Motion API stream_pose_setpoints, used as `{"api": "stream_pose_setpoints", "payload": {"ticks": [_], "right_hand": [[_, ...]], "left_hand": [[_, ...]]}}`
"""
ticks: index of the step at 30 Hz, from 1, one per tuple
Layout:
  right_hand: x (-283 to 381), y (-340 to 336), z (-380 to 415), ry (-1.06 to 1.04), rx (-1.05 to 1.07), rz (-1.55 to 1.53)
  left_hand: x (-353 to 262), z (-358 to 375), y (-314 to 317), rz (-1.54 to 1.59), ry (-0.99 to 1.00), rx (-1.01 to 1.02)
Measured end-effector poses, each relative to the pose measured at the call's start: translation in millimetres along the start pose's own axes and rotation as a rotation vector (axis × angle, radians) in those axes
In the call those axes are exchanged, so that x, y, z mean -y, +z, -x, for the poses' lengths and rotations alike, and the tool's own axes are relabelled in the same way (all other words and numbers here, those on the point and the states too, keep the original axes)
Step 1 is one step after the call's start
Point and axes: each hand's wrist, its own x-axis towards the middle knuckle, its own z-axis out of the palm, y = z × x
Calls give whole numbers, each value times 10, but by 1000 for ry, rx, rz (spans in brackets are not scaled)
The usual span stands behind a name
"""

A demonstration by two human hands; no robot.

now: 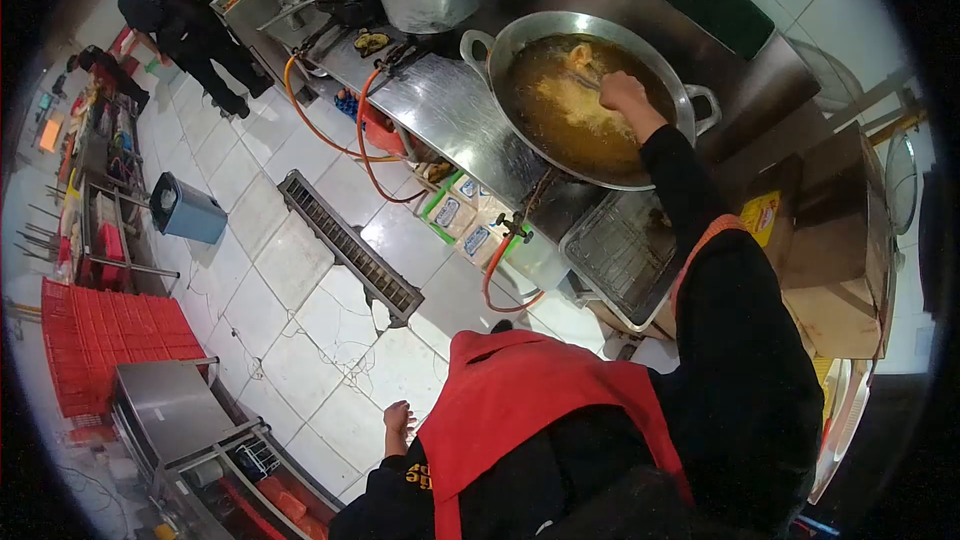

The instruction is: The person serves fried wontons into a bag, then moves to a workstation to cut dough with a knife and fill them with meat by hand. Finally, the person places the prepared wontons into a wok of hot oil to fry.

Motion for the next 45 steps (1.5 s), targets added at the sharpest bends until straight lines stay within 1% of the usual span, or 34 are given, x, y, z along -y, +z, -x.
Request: {"api": "stream_pose_setpoints", "payload": {"ticks": [1, 3, 4, 5, 7, 8, 9, 11, 12, 13, 15, 16, 17, 19, 20, 22, 23, 25, 26, 29, 32, 35, 37, 38, 39, 41, 42, 43, 44, 45], "right_hand": [[-90, 1, -76, 3, 0, 0], [-296, 7, -284, 16, 97, -174], [-436, 143, -501, -3, 44, -220], [-522, 149, -480, 1, 46, -220], [-678, 56, -337, -66, -92, -694], [-693, -134, 33, -50, 0, -1218], [-695, -312, 169, -41, -2, -1221], [-749, -537, 369, -63, -14, -1071], [-829, -590, 450, -157, -32, -1110], [-913, -594, 481, -145, -35, -1113], [-1040, -640, 578, -192, -49, -1211], [-1002, -728, 771, -96, -74, -1189], [-1082, -670, 774, -86, -78, -1191], [-1225, -562, 809, -100, -25, -1331], [-1288, -496, 838, -92, -31, -1332], [-1306, -425, 1052, -15, 53, -1419], [-1337, -361, 1076, -8, 46, -1422], [-1372, -156, 1085, 83, 134, -1359], [-1391, -68, 1112, 90, 127, -1363], [-1381, 119, 1278, 139, 176, -1553], [-1362, 161, 1422, 134, 172, -1529], [-1470, 252, 1509, 143, 157, -1529], [-1462, 230, 1751, 161, -116, -1221], [-1475, 177, 1927, 268, -123, -1084], [-1514, 290, 2067, 288, -121, -1086], [-1680, 606, 2341, 175, -571, -687], [-1764, 796, 2469, 185, -570, -685], [-1841, 992, 2596, 233, -615, -664], [-1872, 1109, 2701, 281, -662, -644], [-1818, 1112, 2814, 292, -664, -644]], "left_hand": [[-24, -25, 6, -2, 1, 2], [-97, -72, 16, -36, 3, 6], [-168, -46, 17, -63, 23, 5], [-188, -76, 21, -68, 23, 7], [-224, -214, 25, -42, 25, 12], [-244, -299, 31, -32, 6, 24], [-260, -378, 41, -41, 8, 26], [-280, -483, 41, 17, 12, 50], [-312, -499, 42, 36, 30, 65], [-353, -525, 54, 25, 32, 69], [-436, -559, 83, -3, 68, 71], [-473, -564, 104, -14, 86, 66], [-522, -575, 120, -22, 89, 70], [-622, -583, 149, -43, 93, 88], [-660, -579, 165, -51, 97, 92], [-721, -593, 200, -70, 119, 94], [-747, -595, 213, -77, 123, 98], [-822, -581, 231, -82, 122, 119], [-858, -578, 234, -90, 128, 122], [-926, -580, 261, -87, 95, 136], [-1002, -610, 253, -155, 134, 150], [-1095, -642, 296, -134, 174, 202], [-1116, -612, 270, -134, 186, 235], [-1147, -627, 308, -161, 175, 214], [-1178, -614, 326, -179, 172, 221], [-1286, -495, 356, -294, 197, 211], [-1312, -462, 374, -347, 212, 204], [-1313, -457, 390, -355, 213, 208], [-1320, -453, 401, -349, 224, 218], [-1328, -454, 397, -347, 235, 228]]}}
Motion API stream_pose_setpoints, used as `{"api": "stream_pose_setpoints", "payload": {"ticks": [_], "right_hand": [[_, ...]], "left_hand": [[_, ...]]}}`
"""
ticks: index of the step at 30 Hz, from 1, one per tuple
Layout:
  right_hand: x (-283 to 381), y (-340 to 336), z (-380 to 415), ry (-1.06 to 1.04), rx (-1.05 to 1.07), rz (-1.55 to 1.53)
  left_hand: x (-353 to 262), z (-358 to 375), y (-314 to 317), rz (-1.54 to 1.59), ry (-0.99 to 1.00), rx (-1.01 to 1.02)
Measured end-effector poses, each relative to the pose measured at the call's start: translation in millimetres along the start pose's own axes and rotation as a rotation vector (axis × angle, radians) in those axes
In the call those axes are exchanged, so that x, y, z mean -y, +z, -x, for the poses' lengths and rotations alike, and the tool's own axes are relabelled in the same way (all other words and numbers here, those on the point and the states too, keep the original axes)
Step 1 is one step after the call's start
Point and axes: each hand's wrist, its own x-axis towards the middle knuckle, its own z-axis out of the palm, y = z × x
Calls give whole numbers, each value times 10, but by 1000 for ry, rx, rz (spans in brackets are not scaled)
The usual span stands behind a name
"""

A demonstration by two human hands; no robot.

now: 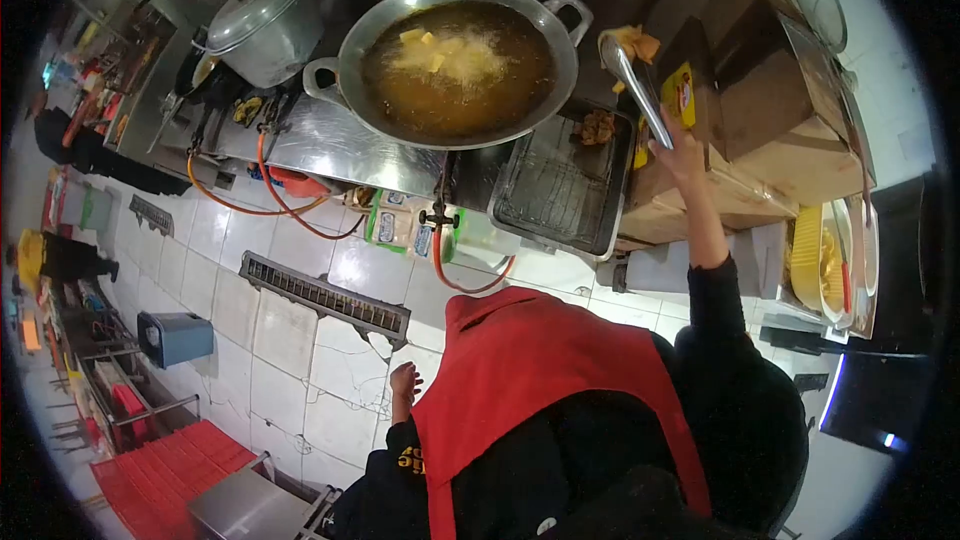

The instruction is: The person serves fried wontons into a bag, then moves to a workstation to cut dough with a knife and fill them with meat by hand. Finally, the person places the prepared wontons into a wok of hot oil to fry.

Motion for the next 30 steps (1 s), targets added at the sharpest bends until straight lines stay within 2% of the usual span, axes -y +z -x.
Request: {"api": "stream_pose_setpoints", "payload": {"ticks": [2, 5, 8, 10, 14, 16, 17, 19, 21, 22, 23, 24, 25, 27, 29, 30], "right_hand": [[149, -72, 135, 349, 243, 212], [33, 257, 232, 323, 340, 320], [-95, 773, 208, 301, 438, 420], [-272, 1182, 170, 205, 528, 531], [-224, 1458, 81, 186, 503, 537], [2, 1336, 12, 278, 643, 604], [-56, 1389, 14, 278, 645, 602], [-172, 1470, 11, 208, 667, 681], [-266, 1440, 27, 224, 638, 654], [-257, 1380, 38, 243, 610, 630], [-154, 1200, 115, 107, 548, 670], [-111, 1085, 186, 106, 548, 671], [-101, 983, 253, 153, 525, 618], [-125, 874, 458, 204, 499, 567], [-177, 834, 741, 170, 532, 382], [-237, 905, 891, 179, 527, 383]], "left_hand": [[-40, -24, -22, -23, 29, 26], [-103, -123, -57, -59, 80, 70], [-249, -218, -68, 39, -15, 37], [-351, -179, -49, 24, -7, 9], [-276, -254, -55, 82, -14, 16], [-248, -164, -36, -162, 192, 51], [-219, -109, -8, 10, 16, 1], [-154, -12, 30, 1, -4, -12], [-72, 77, 23, -13, -39, -32], [58, 24, 3, -11, -40, -33], [338, -191, -25, 57, -76, -13], [640, -431, -50, 126, -111, 9], [938, -656, -66, 168, 18, -3], [965, -673, -78, 171, 8, 17], [984, -745, -110, 165, 0, 40], [967, -836, -121, -98, 137, 154]]}}
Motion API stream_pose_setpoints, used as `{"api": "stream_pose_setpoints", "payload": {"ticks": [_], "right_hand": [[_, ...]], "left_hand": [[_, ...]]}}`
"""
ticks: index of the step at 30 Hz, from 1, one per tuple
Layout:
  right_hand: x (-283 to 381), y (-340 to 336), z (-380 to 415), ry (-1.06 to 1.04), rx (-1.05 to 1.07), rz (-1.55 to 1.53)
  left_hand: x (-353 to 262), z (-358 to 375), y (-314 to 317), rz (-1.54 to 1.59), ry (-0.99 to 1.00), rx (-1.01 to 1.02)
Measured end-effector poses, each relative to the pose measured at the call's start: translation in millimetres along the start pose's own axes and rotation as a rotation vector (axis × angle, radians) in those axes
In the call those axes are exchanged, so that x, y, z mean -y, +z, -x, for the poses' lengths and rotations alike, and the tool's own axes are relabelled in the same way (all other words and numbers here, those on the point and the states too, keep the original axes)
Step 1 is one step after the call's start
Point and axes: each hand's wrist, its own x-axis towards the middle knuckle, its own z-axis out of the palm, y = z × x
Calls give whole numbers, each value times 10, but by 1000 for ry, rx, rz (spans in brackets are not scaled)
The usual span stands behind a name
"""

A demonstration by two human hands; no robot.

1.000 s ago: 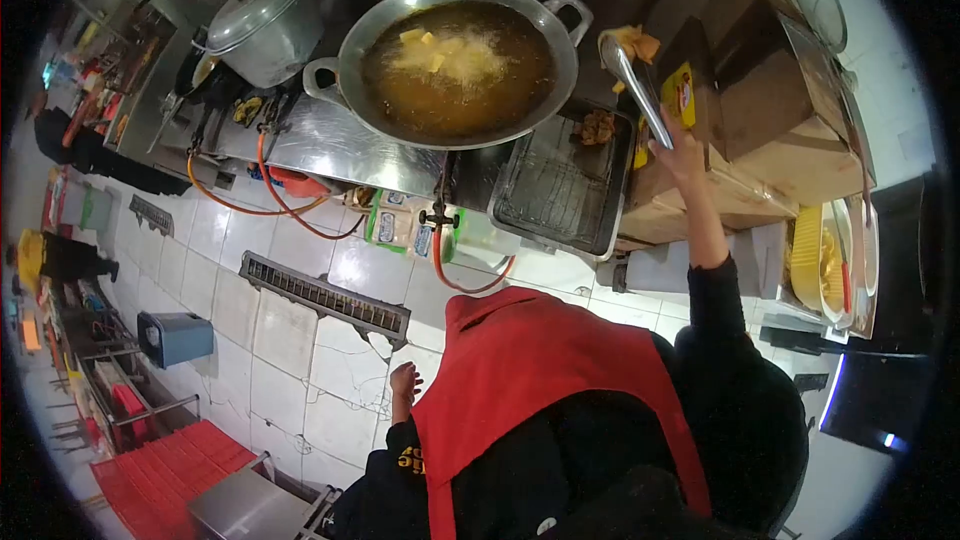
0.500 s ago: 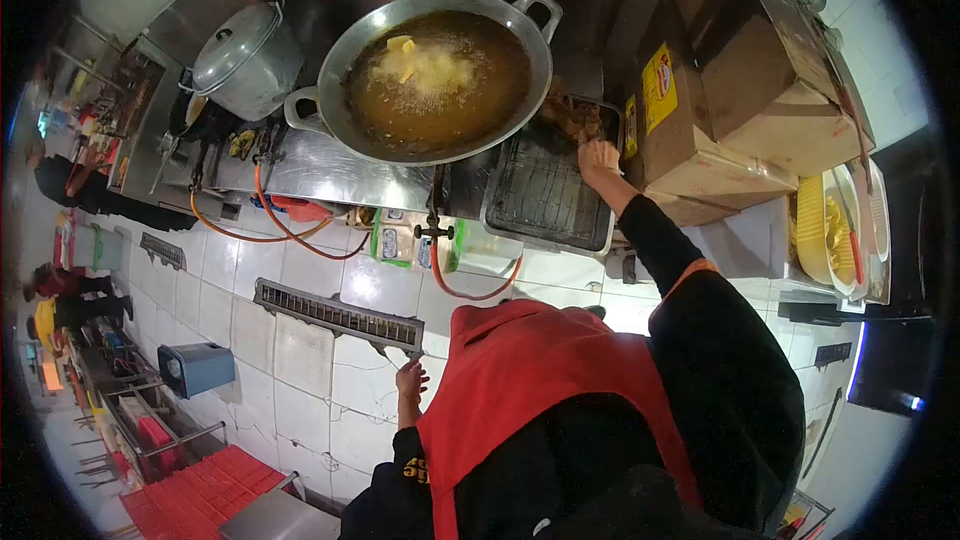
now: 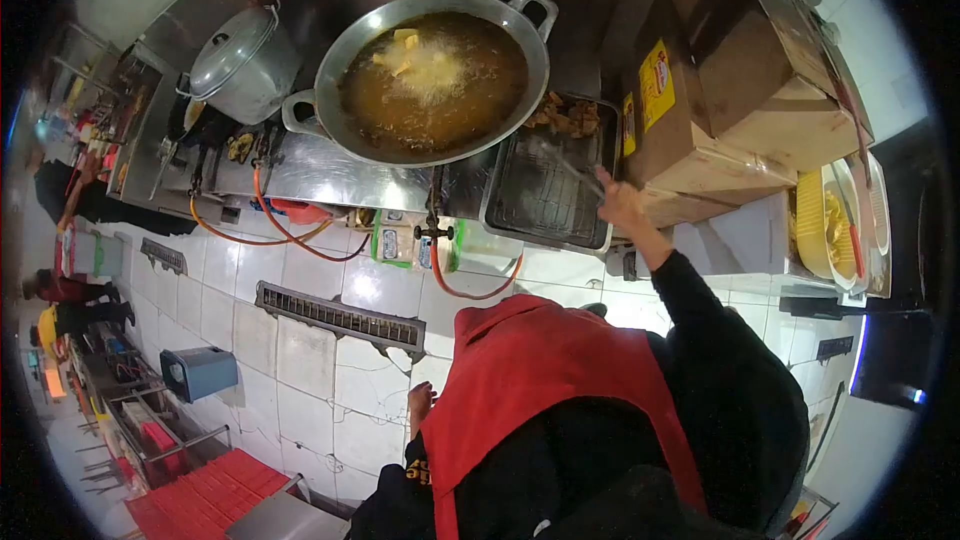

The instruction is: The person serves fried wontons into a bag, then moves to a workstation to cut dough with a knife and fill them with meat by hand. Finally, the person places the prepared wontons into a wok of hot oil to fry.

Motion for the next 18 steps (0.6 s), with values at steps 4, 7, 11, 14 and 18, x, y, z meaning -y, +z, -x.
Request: {"api": "stream_pose_setpoints", "payload": {"ticks": [4, 7, 11, 14, 18], "right_hand": [[-56, 582, 189, -75, 74, -178], [-104, 933, 201, -128, 48, -211], [-99, 928, 270, -146, 34, -228], [-144, 817, 294, -124, 144, -135], [-304, 91, 567, -292, 327, -168]], "left_hand": [[-855, 393, 138, -111, -3, -75], [-1240, 380, 171, 11, -59, -72], [-1744, 260, 284, 216, -68, -65], [-2211, 323, 534, 106, 213, -118], [-3182, 780, 1252, 60, 444, -34]]}}
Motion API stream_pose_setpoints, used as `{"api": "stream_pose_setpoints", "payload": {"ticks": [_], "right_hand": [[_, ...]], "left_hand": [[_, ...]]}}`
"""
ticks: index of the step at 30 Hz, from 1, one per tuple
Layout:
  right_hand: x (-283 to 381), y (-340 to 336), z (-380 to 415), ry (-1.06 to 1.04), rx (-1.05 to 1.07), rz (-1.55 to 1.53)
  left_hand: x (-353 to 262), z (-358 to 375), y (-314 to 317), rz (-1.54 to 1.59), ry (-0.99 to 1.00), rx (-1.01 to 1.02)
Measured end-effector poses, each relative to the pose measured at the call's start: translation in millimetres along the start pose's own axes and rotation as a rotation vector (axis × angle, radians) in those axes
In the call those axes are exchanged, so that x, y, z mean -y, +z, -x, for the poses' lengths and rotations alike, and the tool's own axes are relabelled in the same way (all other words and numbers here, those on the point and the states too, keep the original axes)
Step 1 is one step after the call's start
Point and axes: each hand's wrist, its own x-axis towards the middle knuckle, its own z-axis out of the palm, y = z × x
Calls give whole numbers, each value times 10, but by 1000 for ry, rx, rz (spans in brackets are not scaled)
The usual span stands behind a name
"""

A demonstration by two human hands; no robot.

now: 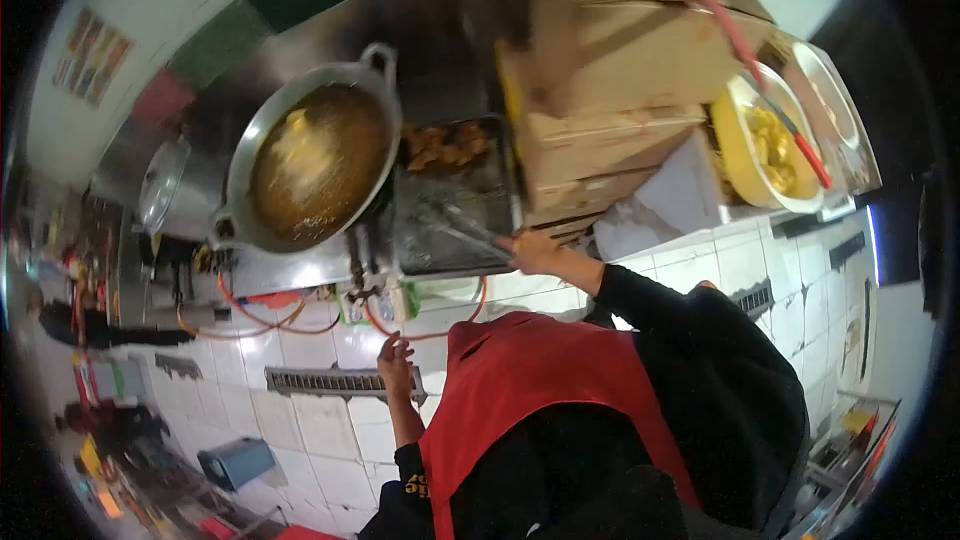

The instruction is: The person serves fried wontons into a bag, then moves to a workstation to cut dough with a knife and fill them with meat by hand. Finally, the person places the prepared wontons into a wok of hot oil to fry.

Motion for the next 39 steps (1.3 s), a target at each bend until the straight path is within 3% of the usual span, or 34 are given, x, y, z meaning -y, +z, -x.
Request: {"api": "stream_pose_setpoints", "payload": {"ticks": [2, 4, 6, 10, 12, 14, 15, 17, 18, 20, 22, 23, 24, 25, 26, 28, 30, 33, 35, 38, 39], "right_hand": [[-264, -115, 344, -294, -158, -126], [-497, -576, 832, -514, -185, -288], [-700, -1253, 1561, -557, -256, -463], [-1485, -2079, 2788, -408, -659, -466], [-1919, -2272, 3199, -160, -1061, -114], [-2352, -2367, 3433, 83, -1163, 133], [-2501, -2347, 3486, 85, -1166, 122], [-2764, -2240, 3492, 380, -1086, 338], [-2874, -2216, 3471, 379, -1088, 329], [-3023, -2193, 3430, 366, -899, 32], [-3008, -2240, 3465, 392, -898, 53], [-3028, -2247, 3505, 369, -938, -6], [-3041, -2260, 3552, 346, -978, -62], [-3022, -2289, 3629, 293, -1071, -141], [-2984, -2320, 3731, 297, -1078, -140], [-2917, -2352, 3938, 260, -1211, -243], [-2931, -2329, 4070, 297, -1227, -238], [-2896, -2268, 4160, 360, -1226, -420], [-2924, -2153, 4131, 354, -1249, -497], [-2898, -2046, 4130, 314, -1292, -579], [-2845, -2060, 4159, 372, -1198, -689]], "left_hand": [[-410, 47, 502, -55, 92, 59], [-746, 124, 1098, -72, 168, 133], [-1062, 211, 1737, -93, 262, 286], [-1903, 651, 3104, -137, 360, 605], [-2390, 986, 3681, -236, 509, 742], [-2716, 1193, 4159, -242, 540, 838], [-2869, 1311, 4389, -230, 640, 870], [-3171, 1577, 4803, -267, 767, 928], [-3282, 1671, 5000, -317, 795, 955], [-3259, 1613, 5449, -464, 943, 1022], [-3453, 1813, 5784, -915, 876, 934], [-3425, 1799, 5968, -920, 877, 936], [-3352, 1739, 6141, -1124, 949, 854], [-3294, 1697, 6248, -1327, 1018, 763], [-3238, 1651, 6320, -1329, 1026, 764], [-3292, 1725, 6404, -1121, 1003, 750], [-3298, 1694, 6444, -1106, 999, 765], [-3243, 1471, 6549, -1373, 1051, 855], [-3234, 1420, 6543, -1200, 950, 801], [-3341, 1502, 6420, -990, 954, 696], [-3444, 1609, 6381, -935, 927, 667]]}}
